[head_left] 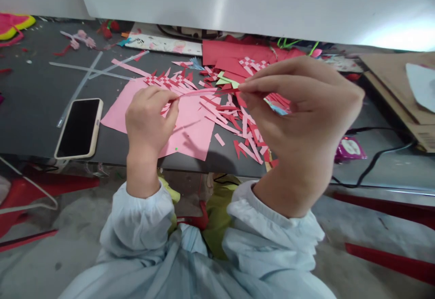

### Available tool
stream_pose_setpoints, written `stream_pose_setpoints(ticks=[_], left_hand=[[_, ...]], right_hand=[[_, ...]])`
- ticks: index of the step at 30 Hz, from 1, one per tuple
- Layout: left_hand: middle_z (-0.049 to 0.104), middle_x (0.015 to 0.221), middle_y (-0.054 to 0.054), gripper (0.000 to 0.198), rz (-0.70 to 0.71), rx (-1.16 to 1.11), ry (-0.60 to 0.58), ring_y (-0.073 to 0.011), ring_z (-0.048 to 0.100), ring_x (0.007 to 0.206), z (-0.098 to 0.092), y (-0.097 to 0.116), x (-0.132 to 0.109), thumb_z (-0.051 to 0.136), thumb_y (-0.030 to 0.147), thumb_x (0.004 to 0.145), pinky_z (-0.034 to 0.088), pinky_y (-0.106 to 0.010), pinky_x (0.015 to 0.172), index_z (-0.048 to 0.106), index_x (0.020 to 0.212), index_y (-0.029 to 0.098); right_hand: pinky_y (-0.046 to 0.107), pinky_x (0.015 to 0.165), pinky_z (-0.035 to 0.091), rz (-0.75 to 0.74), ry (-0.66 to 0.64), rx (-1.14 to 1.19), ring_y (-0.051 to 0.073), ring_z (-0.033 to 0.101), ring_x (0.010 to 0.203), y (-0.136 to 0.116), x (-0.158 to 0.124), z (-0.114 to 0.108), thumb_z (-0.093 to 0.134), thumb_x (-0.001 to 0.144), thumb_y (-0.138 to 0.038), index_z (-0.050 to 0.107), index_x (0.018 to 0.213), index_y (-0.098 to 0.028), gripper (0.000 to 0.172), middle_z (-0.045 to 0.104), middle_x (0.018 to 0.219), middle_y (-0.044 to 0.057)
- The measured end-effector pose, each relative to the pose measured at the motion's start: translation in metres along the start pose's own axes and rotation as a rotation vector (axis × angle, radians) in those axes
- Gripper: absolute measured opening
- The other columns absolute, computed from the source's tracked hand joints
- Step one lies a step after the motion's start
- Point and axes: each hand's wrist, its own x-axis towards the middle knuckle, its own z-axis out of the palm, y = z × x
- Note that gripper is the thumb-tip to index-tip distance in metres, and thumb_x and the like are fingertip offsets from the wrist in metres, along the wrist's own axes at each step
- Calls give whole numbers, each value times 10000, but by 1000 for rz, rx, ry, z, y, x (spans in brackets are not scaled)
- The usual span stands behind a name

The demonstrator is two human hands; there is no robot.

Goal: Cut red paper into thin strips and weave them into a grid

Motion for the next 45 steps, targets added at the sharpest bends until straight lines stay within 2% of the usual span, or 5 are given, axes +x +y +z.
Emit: stream_pose_setpoints(ticks=[8,14,27,37,45], left_hand=[[676,818,-36,193,-30,-19,-58,-261,614,861,3,-4,3,625,489,803,483,-466,820,638,764,300],[677,838,-43,127,6,-14,-37,-260,617,873,2,1,0,596,393,840,468,-471,817,638,763,301],[683,853,-40,93,77,41,-57,-243,610,883,1,7,-3,610,269,881,466,-430,805,667,808,280],[690,858,-13,59,116,-53,-115,-243,616,885,4,12,-1,655,262,843,499,-434,796,668,805,304],[695,785,11,95,57,-201,-86,-173,633,749,3,23,-2,665,162,785,506,-341,625,646,756,250]], right_hand=[[363,748,563,-20,32,-21,204,688,853,7,0,7,621,854,-120,727,835,-282,194,743,886,26],[405,791,556,46,-19,-78,237,687,903,7,-1,7,590,883,-190,728,820,-317,197,738,947,23],[360,719,510,-39,-20,15,205,658,816,13,1,15,629,860,-122,717,782,-245,170,707,857,35],[363,729,506,6,-272,-27,226,665,856,11,3,31,593,848,-69,713,784,-232,212,702,888,55],[380,788,535,53,-270,34,225,687,853,11,2,41,611,820,-65,683,1011,-228,261,740,962,61]])
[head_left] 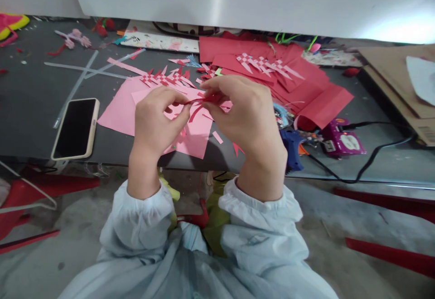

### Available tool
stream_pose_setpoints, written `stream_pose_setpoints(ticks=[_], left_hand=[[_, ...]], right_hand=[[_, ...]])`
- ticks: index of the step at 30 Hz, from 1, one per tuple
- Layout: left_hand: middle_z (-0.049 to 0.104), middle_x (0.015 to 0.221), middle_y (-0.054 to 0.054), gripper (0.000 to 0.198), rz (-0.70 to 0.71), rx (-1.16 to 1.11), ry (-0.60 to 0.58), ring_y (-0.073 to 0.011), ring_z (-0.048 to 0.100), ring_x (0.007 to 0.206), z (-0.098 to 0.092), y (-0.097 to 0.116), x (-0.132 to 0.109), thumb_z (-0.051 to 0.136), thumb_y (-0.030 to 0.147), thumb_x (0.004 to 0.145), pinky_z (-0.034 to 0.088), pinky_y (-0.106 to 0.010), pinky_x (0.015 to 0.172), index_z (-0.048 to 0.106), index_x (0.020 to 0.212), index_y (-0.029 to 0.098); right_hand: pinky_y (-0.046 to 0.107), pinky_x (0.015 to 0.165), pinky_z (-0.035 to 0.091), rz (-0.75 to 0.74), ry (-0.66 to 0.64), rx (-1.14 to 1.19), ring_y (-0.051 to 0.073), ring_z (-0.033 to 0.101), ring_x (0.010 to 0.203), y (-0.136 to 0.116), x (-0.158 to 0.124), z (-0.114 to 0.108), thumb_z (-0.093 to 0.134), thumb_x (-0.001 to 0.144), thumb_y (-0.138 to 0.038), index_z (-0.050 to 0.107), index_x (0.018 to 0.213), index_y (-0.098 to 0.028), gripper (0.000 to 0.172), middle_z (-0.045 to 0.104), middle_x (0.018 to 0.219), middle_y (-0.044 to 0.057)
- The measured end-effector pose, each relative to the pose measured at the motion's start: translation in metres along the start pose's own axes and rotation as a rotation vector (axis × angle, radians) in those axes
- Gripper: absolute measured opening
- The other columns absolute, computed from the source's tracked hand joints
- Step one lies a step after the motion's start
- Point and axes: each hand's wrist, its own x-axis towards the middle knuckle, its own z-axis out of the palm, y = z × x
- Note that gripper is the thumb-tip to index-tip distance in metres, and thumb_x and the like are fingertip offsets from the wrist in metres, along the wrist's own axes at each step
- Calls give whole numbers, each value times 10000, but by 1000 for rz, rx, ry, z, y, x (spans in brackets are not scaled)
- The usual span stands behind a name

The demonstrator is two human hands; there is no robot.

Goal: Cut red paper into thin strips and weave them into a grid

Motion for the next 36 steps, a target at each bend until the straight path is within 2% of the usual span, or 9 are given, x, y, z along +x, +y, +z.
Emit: stream_pose_setpoints(ticks=[6,12,21,30,36], left_hand=[[694,811,9,89,-147,-73,-58,-177,642,776,-3,-1,0,668,183,790,544,-368,674,632,770,263],[699,791,9,97,-173,-115,-53,-178,643,742,-2,-1,0,666,163,759,548,-371,662,648,752,258],[706,786,3,93,-196,-132,-71,-188,651,735,-2,1,0,654,176,770,563,-381,678,650,745,266],[708,795,11,75,-173,-115,-110,-181,633,718,-3,1,1,683,315,797,569,-393,674,644,761,263],[708,807,9,35,-153,-102,-104,-183,649,742,-2,1,0,666,257,802,556,-377,668,643,776,260]], right_hand=[[385,754,562,4,67,98,209,686,785,5,-1,-7,673,832,-128,692,966,-238,175,759,913,49],[453,831,552,21,63,101,254,670,894,11,-2,-12,669,862,-181,714,869,-281,110,744,930,63],[492,886,511,1,52,89,276,643,976,17,-3,-9,708,843,-192,717,822,-293,103,709,939,39],[499,939,491,-10,-5,47,272,620,1029,19,-3,-11,699,848,-202,696,830,-280,80,693,1013,71],[533,1003,455,-11,-32,23,290,607,1060,18,-3,-10,717,822,-190,663,804,-256,87,686,1031,74]])
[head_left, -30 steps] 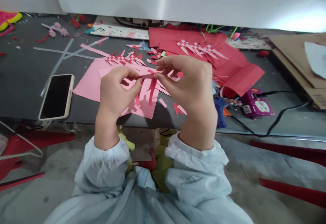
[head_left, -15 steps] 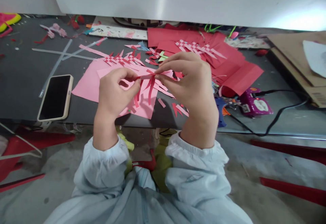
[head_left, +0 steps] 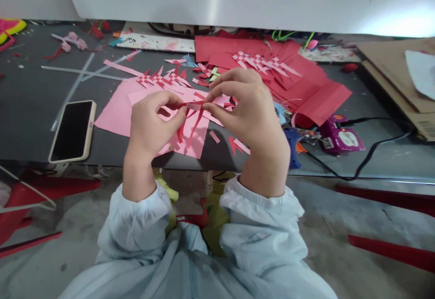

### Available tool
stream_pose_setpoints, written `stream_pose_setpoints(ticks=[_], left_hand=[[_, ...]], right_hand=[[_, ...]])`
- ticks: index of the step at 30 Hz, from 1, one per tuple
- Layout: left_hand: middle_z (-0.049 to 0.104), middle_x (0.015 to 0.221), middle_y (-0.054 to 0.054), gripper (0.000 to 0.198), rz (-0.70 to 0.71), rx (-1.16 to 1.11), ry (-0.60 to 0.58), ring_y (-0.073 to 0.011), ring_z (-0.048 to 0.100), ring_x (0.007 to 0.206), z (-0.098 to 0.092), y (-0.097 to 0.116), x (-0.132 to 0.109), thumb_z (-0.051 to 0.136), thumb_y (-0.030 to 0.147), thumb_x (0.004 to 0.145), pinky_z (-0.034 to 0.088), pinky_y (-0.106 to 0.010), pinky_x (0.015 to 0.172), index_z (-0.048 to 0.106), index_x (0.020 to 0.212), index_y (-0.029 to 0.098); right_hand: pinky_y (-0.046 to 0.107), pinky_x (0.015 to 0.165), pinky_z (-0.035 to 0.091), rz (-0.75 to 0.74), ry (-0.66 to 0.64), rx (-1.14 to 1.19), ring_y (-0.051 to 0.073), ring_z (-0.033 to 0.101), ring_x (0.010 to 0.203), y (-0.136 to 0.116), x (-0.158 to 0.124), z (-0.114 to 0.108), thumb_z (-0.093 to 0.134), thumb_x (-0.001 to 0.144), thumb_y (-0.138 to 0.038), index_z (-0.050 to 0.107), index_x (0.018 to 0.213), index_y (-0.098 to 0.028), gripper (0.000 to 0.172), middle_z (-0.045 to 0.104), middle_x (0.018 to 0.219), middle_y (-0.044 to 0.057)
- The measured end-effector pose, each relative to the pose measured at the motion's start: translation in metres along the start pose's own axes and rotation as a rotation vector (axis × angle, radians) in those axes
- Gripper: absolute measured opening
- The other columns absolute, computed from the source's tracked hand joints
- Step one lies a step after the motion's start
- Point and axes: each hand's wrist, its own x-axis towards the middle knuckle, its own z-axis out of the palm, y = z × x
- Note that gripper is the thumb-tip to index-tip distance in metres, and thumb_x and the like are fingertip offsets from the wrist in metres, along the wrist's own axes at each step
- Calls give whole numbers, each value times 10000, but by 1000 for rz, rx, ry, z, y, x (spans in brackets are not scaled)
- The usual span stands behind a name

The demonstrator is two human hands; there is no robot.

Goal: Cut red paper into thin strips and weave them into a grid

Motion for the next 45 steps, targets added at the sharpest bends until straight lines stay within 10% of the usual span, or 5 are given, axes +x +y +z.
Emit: stream_pose_setpoints(ticks=[45], left_hand=[[717,756,17,83,40,71,-21,-162,661,708,2,-1,-1,659,162,771,527,-312,642,688,762,239]], right_hand=[[457,897,468,-46,-19,53,259,622,958,12,-4,0,731,761,-161,738,717,-219,73,692,934,53]])
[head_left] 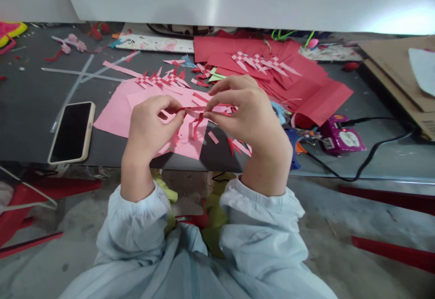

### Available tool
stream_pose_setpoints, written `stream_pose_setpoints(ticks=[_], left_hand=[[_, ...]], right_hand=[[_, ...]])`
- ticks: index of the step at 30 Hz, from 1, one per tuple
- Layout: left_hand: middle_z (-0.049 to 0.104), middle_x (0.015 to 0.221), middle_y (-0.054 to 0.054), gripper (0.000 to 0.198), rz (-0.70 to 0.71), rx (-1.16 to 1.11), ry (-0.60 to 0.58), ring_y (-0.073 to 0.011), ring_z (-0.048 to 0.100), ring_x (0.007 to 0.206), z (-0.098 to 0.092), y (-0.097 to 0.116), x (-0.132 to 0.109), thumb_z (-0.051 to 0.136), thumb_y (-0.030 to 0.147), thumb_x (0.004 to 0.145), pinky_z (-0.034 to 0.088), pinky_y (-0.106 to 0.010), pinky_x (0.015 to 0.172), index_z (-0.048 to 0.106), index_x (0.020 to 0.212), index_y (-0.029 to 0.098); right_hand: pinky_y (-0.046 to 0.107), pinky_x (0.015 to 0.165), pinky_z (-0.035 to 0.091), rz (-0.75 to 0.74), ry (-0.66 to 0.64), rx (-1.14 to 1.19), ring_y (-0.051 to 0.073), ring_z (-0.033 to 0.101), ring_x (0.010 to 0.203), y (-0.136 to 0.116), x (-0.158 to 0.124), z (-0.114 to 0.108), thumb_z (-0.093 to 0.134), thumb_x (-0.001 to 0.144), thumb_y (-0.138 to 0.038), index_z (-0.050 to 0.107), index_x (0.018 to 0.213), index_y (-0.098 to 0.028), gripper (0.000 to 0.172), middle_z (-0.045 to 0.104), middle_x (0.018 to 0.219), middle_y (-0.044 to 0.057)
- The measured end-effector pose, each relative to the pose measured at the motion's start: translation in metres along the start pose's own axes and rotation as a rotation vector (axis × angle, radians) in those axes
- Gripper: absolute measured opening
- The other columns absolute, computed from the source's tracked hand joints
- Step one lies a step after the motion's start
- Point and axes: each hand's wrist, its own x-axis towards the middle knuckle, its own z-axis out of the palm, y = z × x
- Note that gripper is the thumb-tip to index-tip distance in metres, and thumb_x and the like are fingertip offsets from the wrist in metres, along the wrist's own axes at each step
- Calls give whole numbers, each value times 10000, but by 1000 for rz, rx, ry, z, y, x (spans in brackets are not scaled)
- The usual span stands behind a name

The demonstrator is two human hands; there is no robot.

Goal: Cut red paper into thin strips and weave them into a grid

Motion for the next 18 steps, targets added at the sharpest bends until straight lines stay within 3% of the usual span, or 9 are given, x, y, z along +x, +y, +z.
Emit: stream_pose_setpoints(ticks=[18], left_hand=[[702,725,20,112,-43,-55,-34,-175,668,692,-1,6,0,659,163,759,561,-339,654,641,721,266]], right_hand=[[494,961,479,7,23,22,271,622,1037,-5,2,4,736,814,-241,727,782,-249,35,685,989,49]])
